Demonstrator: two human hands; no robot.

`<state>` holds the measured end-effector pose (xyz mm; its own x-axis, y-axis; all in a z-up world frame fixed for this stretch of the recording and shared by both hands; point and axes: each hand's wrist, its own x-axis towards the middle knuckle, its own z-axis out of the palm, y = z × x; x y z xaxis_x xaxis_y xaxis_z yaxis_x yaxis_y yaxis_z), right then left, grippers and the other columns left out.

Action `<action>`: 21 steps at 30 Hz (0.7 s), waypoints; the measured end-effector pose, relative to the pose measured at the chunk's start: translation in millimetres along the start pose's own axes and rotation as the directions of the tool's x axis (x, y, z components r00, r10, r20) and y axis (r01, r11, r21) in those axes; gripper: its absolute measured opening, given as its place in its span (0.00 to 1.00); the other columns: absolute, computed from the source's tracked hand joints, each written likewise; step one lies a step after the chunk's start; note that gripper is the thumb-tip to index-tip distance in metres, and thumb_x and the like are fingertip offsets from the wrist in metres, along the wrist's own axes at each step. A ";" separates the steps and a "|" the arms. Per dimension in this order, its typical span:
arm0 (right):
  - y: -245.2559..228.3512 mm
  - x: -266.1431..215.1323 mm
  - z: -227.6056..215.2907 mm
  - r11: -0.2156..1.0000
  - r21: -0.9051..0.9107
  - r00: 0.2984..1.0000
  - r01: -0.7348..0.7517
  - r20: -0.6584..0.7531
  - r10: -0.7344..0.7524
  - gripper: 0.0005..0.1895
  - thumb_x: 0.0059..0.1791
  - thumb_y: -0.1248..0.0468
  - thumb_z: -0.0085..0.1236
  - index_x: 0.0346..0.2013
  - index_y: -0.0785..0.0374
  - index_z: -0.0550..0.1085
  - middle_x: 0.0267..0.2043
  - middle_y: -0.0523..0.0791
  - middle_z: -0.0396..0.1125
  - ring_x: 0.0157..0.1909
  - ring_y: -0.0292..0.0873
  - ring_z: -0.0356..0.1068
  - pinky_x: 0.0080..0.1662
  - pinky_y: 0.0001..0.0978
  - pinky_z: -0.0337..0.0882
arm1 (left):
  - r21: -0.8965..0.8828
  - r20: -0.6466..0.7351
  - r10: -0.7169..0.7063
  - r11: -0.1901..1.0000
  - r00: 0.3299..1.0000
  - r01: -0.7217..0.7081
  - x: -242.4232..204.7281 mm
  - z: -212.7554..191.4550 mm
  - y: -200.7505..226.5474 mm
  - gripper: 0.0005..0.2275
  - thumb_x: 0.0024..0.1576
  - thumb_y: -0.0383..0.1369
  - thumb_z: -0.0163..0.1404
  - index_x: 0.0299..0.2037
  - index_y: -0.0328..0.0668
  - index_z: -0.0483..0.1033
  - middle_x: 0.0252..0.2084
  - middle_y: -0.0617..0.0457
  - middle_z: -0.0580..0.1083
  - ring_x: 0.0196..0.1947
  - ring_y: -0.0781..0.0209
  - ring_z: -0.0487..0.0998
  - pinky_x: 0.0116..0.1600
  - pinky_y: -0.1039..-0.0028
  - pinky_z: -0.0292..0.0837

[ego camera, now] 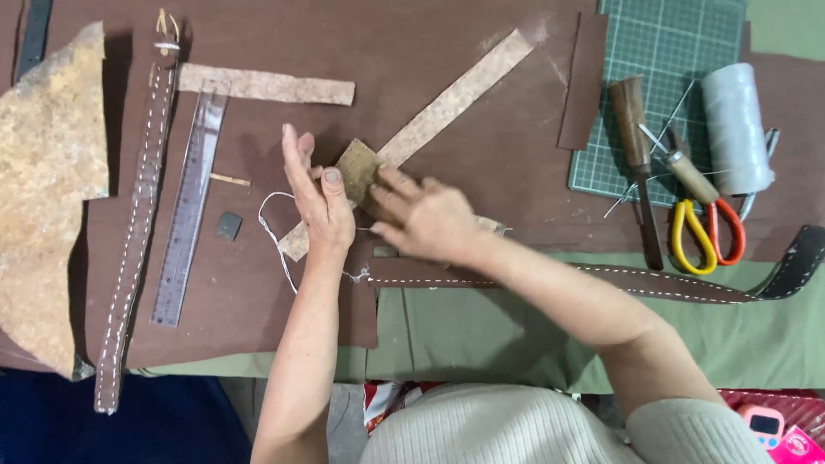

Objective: Sanding the edges and surfaces of leather strips to smooth them using a sanding block.

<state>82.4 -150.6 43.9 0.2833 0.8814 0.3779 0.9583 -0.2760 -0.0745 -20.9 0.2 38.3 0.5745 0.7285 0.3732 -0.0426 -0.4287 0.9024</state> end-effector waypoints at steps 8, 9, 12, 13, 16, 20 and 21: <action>232.2 28.5 -8.3 0.834 0.042 0.832 -0.550 0.107 0.544 0.32 0.54 0.37 0.59 0.61 0.56 0.77 0.68 0.47 0.65 0.60 0.59 0.69 0.56 0.57 0.66 | 0.122 0.051 0.016 0.992 0.999 -0.022 -2.9 0.3 4.0 0.33 0.70 0.58 0.30 0.77 0.44 0.44 0.74 0.43 0.60 0.73 0.53 0.64 0.64 0.66 0.65; 227.7 37.4 -15.2 0.837 0.037 0.836 -0.546 0.096 0.541 0.32 0.54 0.37 0.59 0.61 0.56 0.77 0.68 0.47 0.65 0.60 0.59 0.69 0.56 0.57 0.66 | 0.114 0.045 0.025 0.993 0.999 -0.030 -1.4 0.5 4.8 0.33 0.70 0.58 0.30 0.77 0.44 0.44 0.74 0.43 0.60 0.73 0.53 0.64 0.64 0.66 0.65; 207.3 43.9 -24.0 0.698 -0.002 0.671 -0.717 0.274 0.690 0.32 0.50 0.38 0.57 0.62 0.51 0.75 0.69 0.44 0.62 0.66 0.54 0.63 0.63 0.50 0.60 | 0.098 0.055 -0.020 0.995 0.998 0.014 -2.7 1.5 7.4 0.35 0.68 0.61 0.31 0.77 0.46 0.44 0.73 0.42 0.60 0.73 0.52 0.64 0.65 0.64 0.64; 196.6 38.1 -17.0 0.767 -0.016 0.756 -0.641 0.162 0.635 0.33 0.51 0.34 0.53 0.62 0.49 0.75 0.65 0.46 0.66 0.60 0.58 0.68 0.57 0.52 0.65 | 0.094 0.052 -0.017 0.995 0.998 0.013 -1.9 0.3 6.9 0.34 0.68 0.60 0.31 0.77 0.46 0.44 0.73 0.41 0.60 0.73 0.52 0.64 0.65 0.63 0.64; 99.7 37.9 -44.8 0.928 0.072 0.929 -0.367 -0.021 0.369 0.24 0.49 0.42 0.58 0.53 0.48 0.79 0.54 0.46 0.73 0.50 0.56 0.74 0.47 0.49 0.74 | 0.064 0.031 0.044 0.997 0.999 -0.046 1.8 1.0 -11.7 0.31 0.70 0.54 0.35 0.78 0.48 0.44 0.70 0.39 0.62 0.72 0.48 0.64 0.65 0.65 0.64; -20.4 14.1 -32.7 0.985 0.165 0.986 -0.047 0.165 0.020 0.26 0.47 0.42 0.57 0.53 0.52 0.78 0.64 0.50 0.68 0.37 0.60 0.78 0.35 0.49 0.79 | 0.029 0.022 0.073 0.997 0.997 -0.073 -2.0 -1.1 -25.2 0.29 0.72 0.51 0.36 0.79 0.52 0.42 0.67 0.39 0.62 0.71 0.47 0.63 0.66 0.66 0.64; -12.4 13.8 -32.7 0.985 0.167 0.986 -0.050 0.165 0.022 0.26 0.47 0.42 0.57 0.53 0.52 0.78 0.64 0.50 0.68 0.37 0.60 0.78 0.35 0.49 0.79 | 0.031 0.025 0.072 0.997 0.997 -0.073 -1.1 -0.5 -22.0 0.29 0.72 0.51 0.36 0.79 0.52 0.42 0.67 0.39 0.62 0.71 0.47 0.63 0.66 0.66 0.64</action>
<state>73.2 -147.6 80.2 0.3065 0.9264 0.2186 0.9360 -0.2516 -0.2460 -21.0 9.1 18.2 0.5902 0.6821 0.4318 -0.0590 -0.4970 0.8657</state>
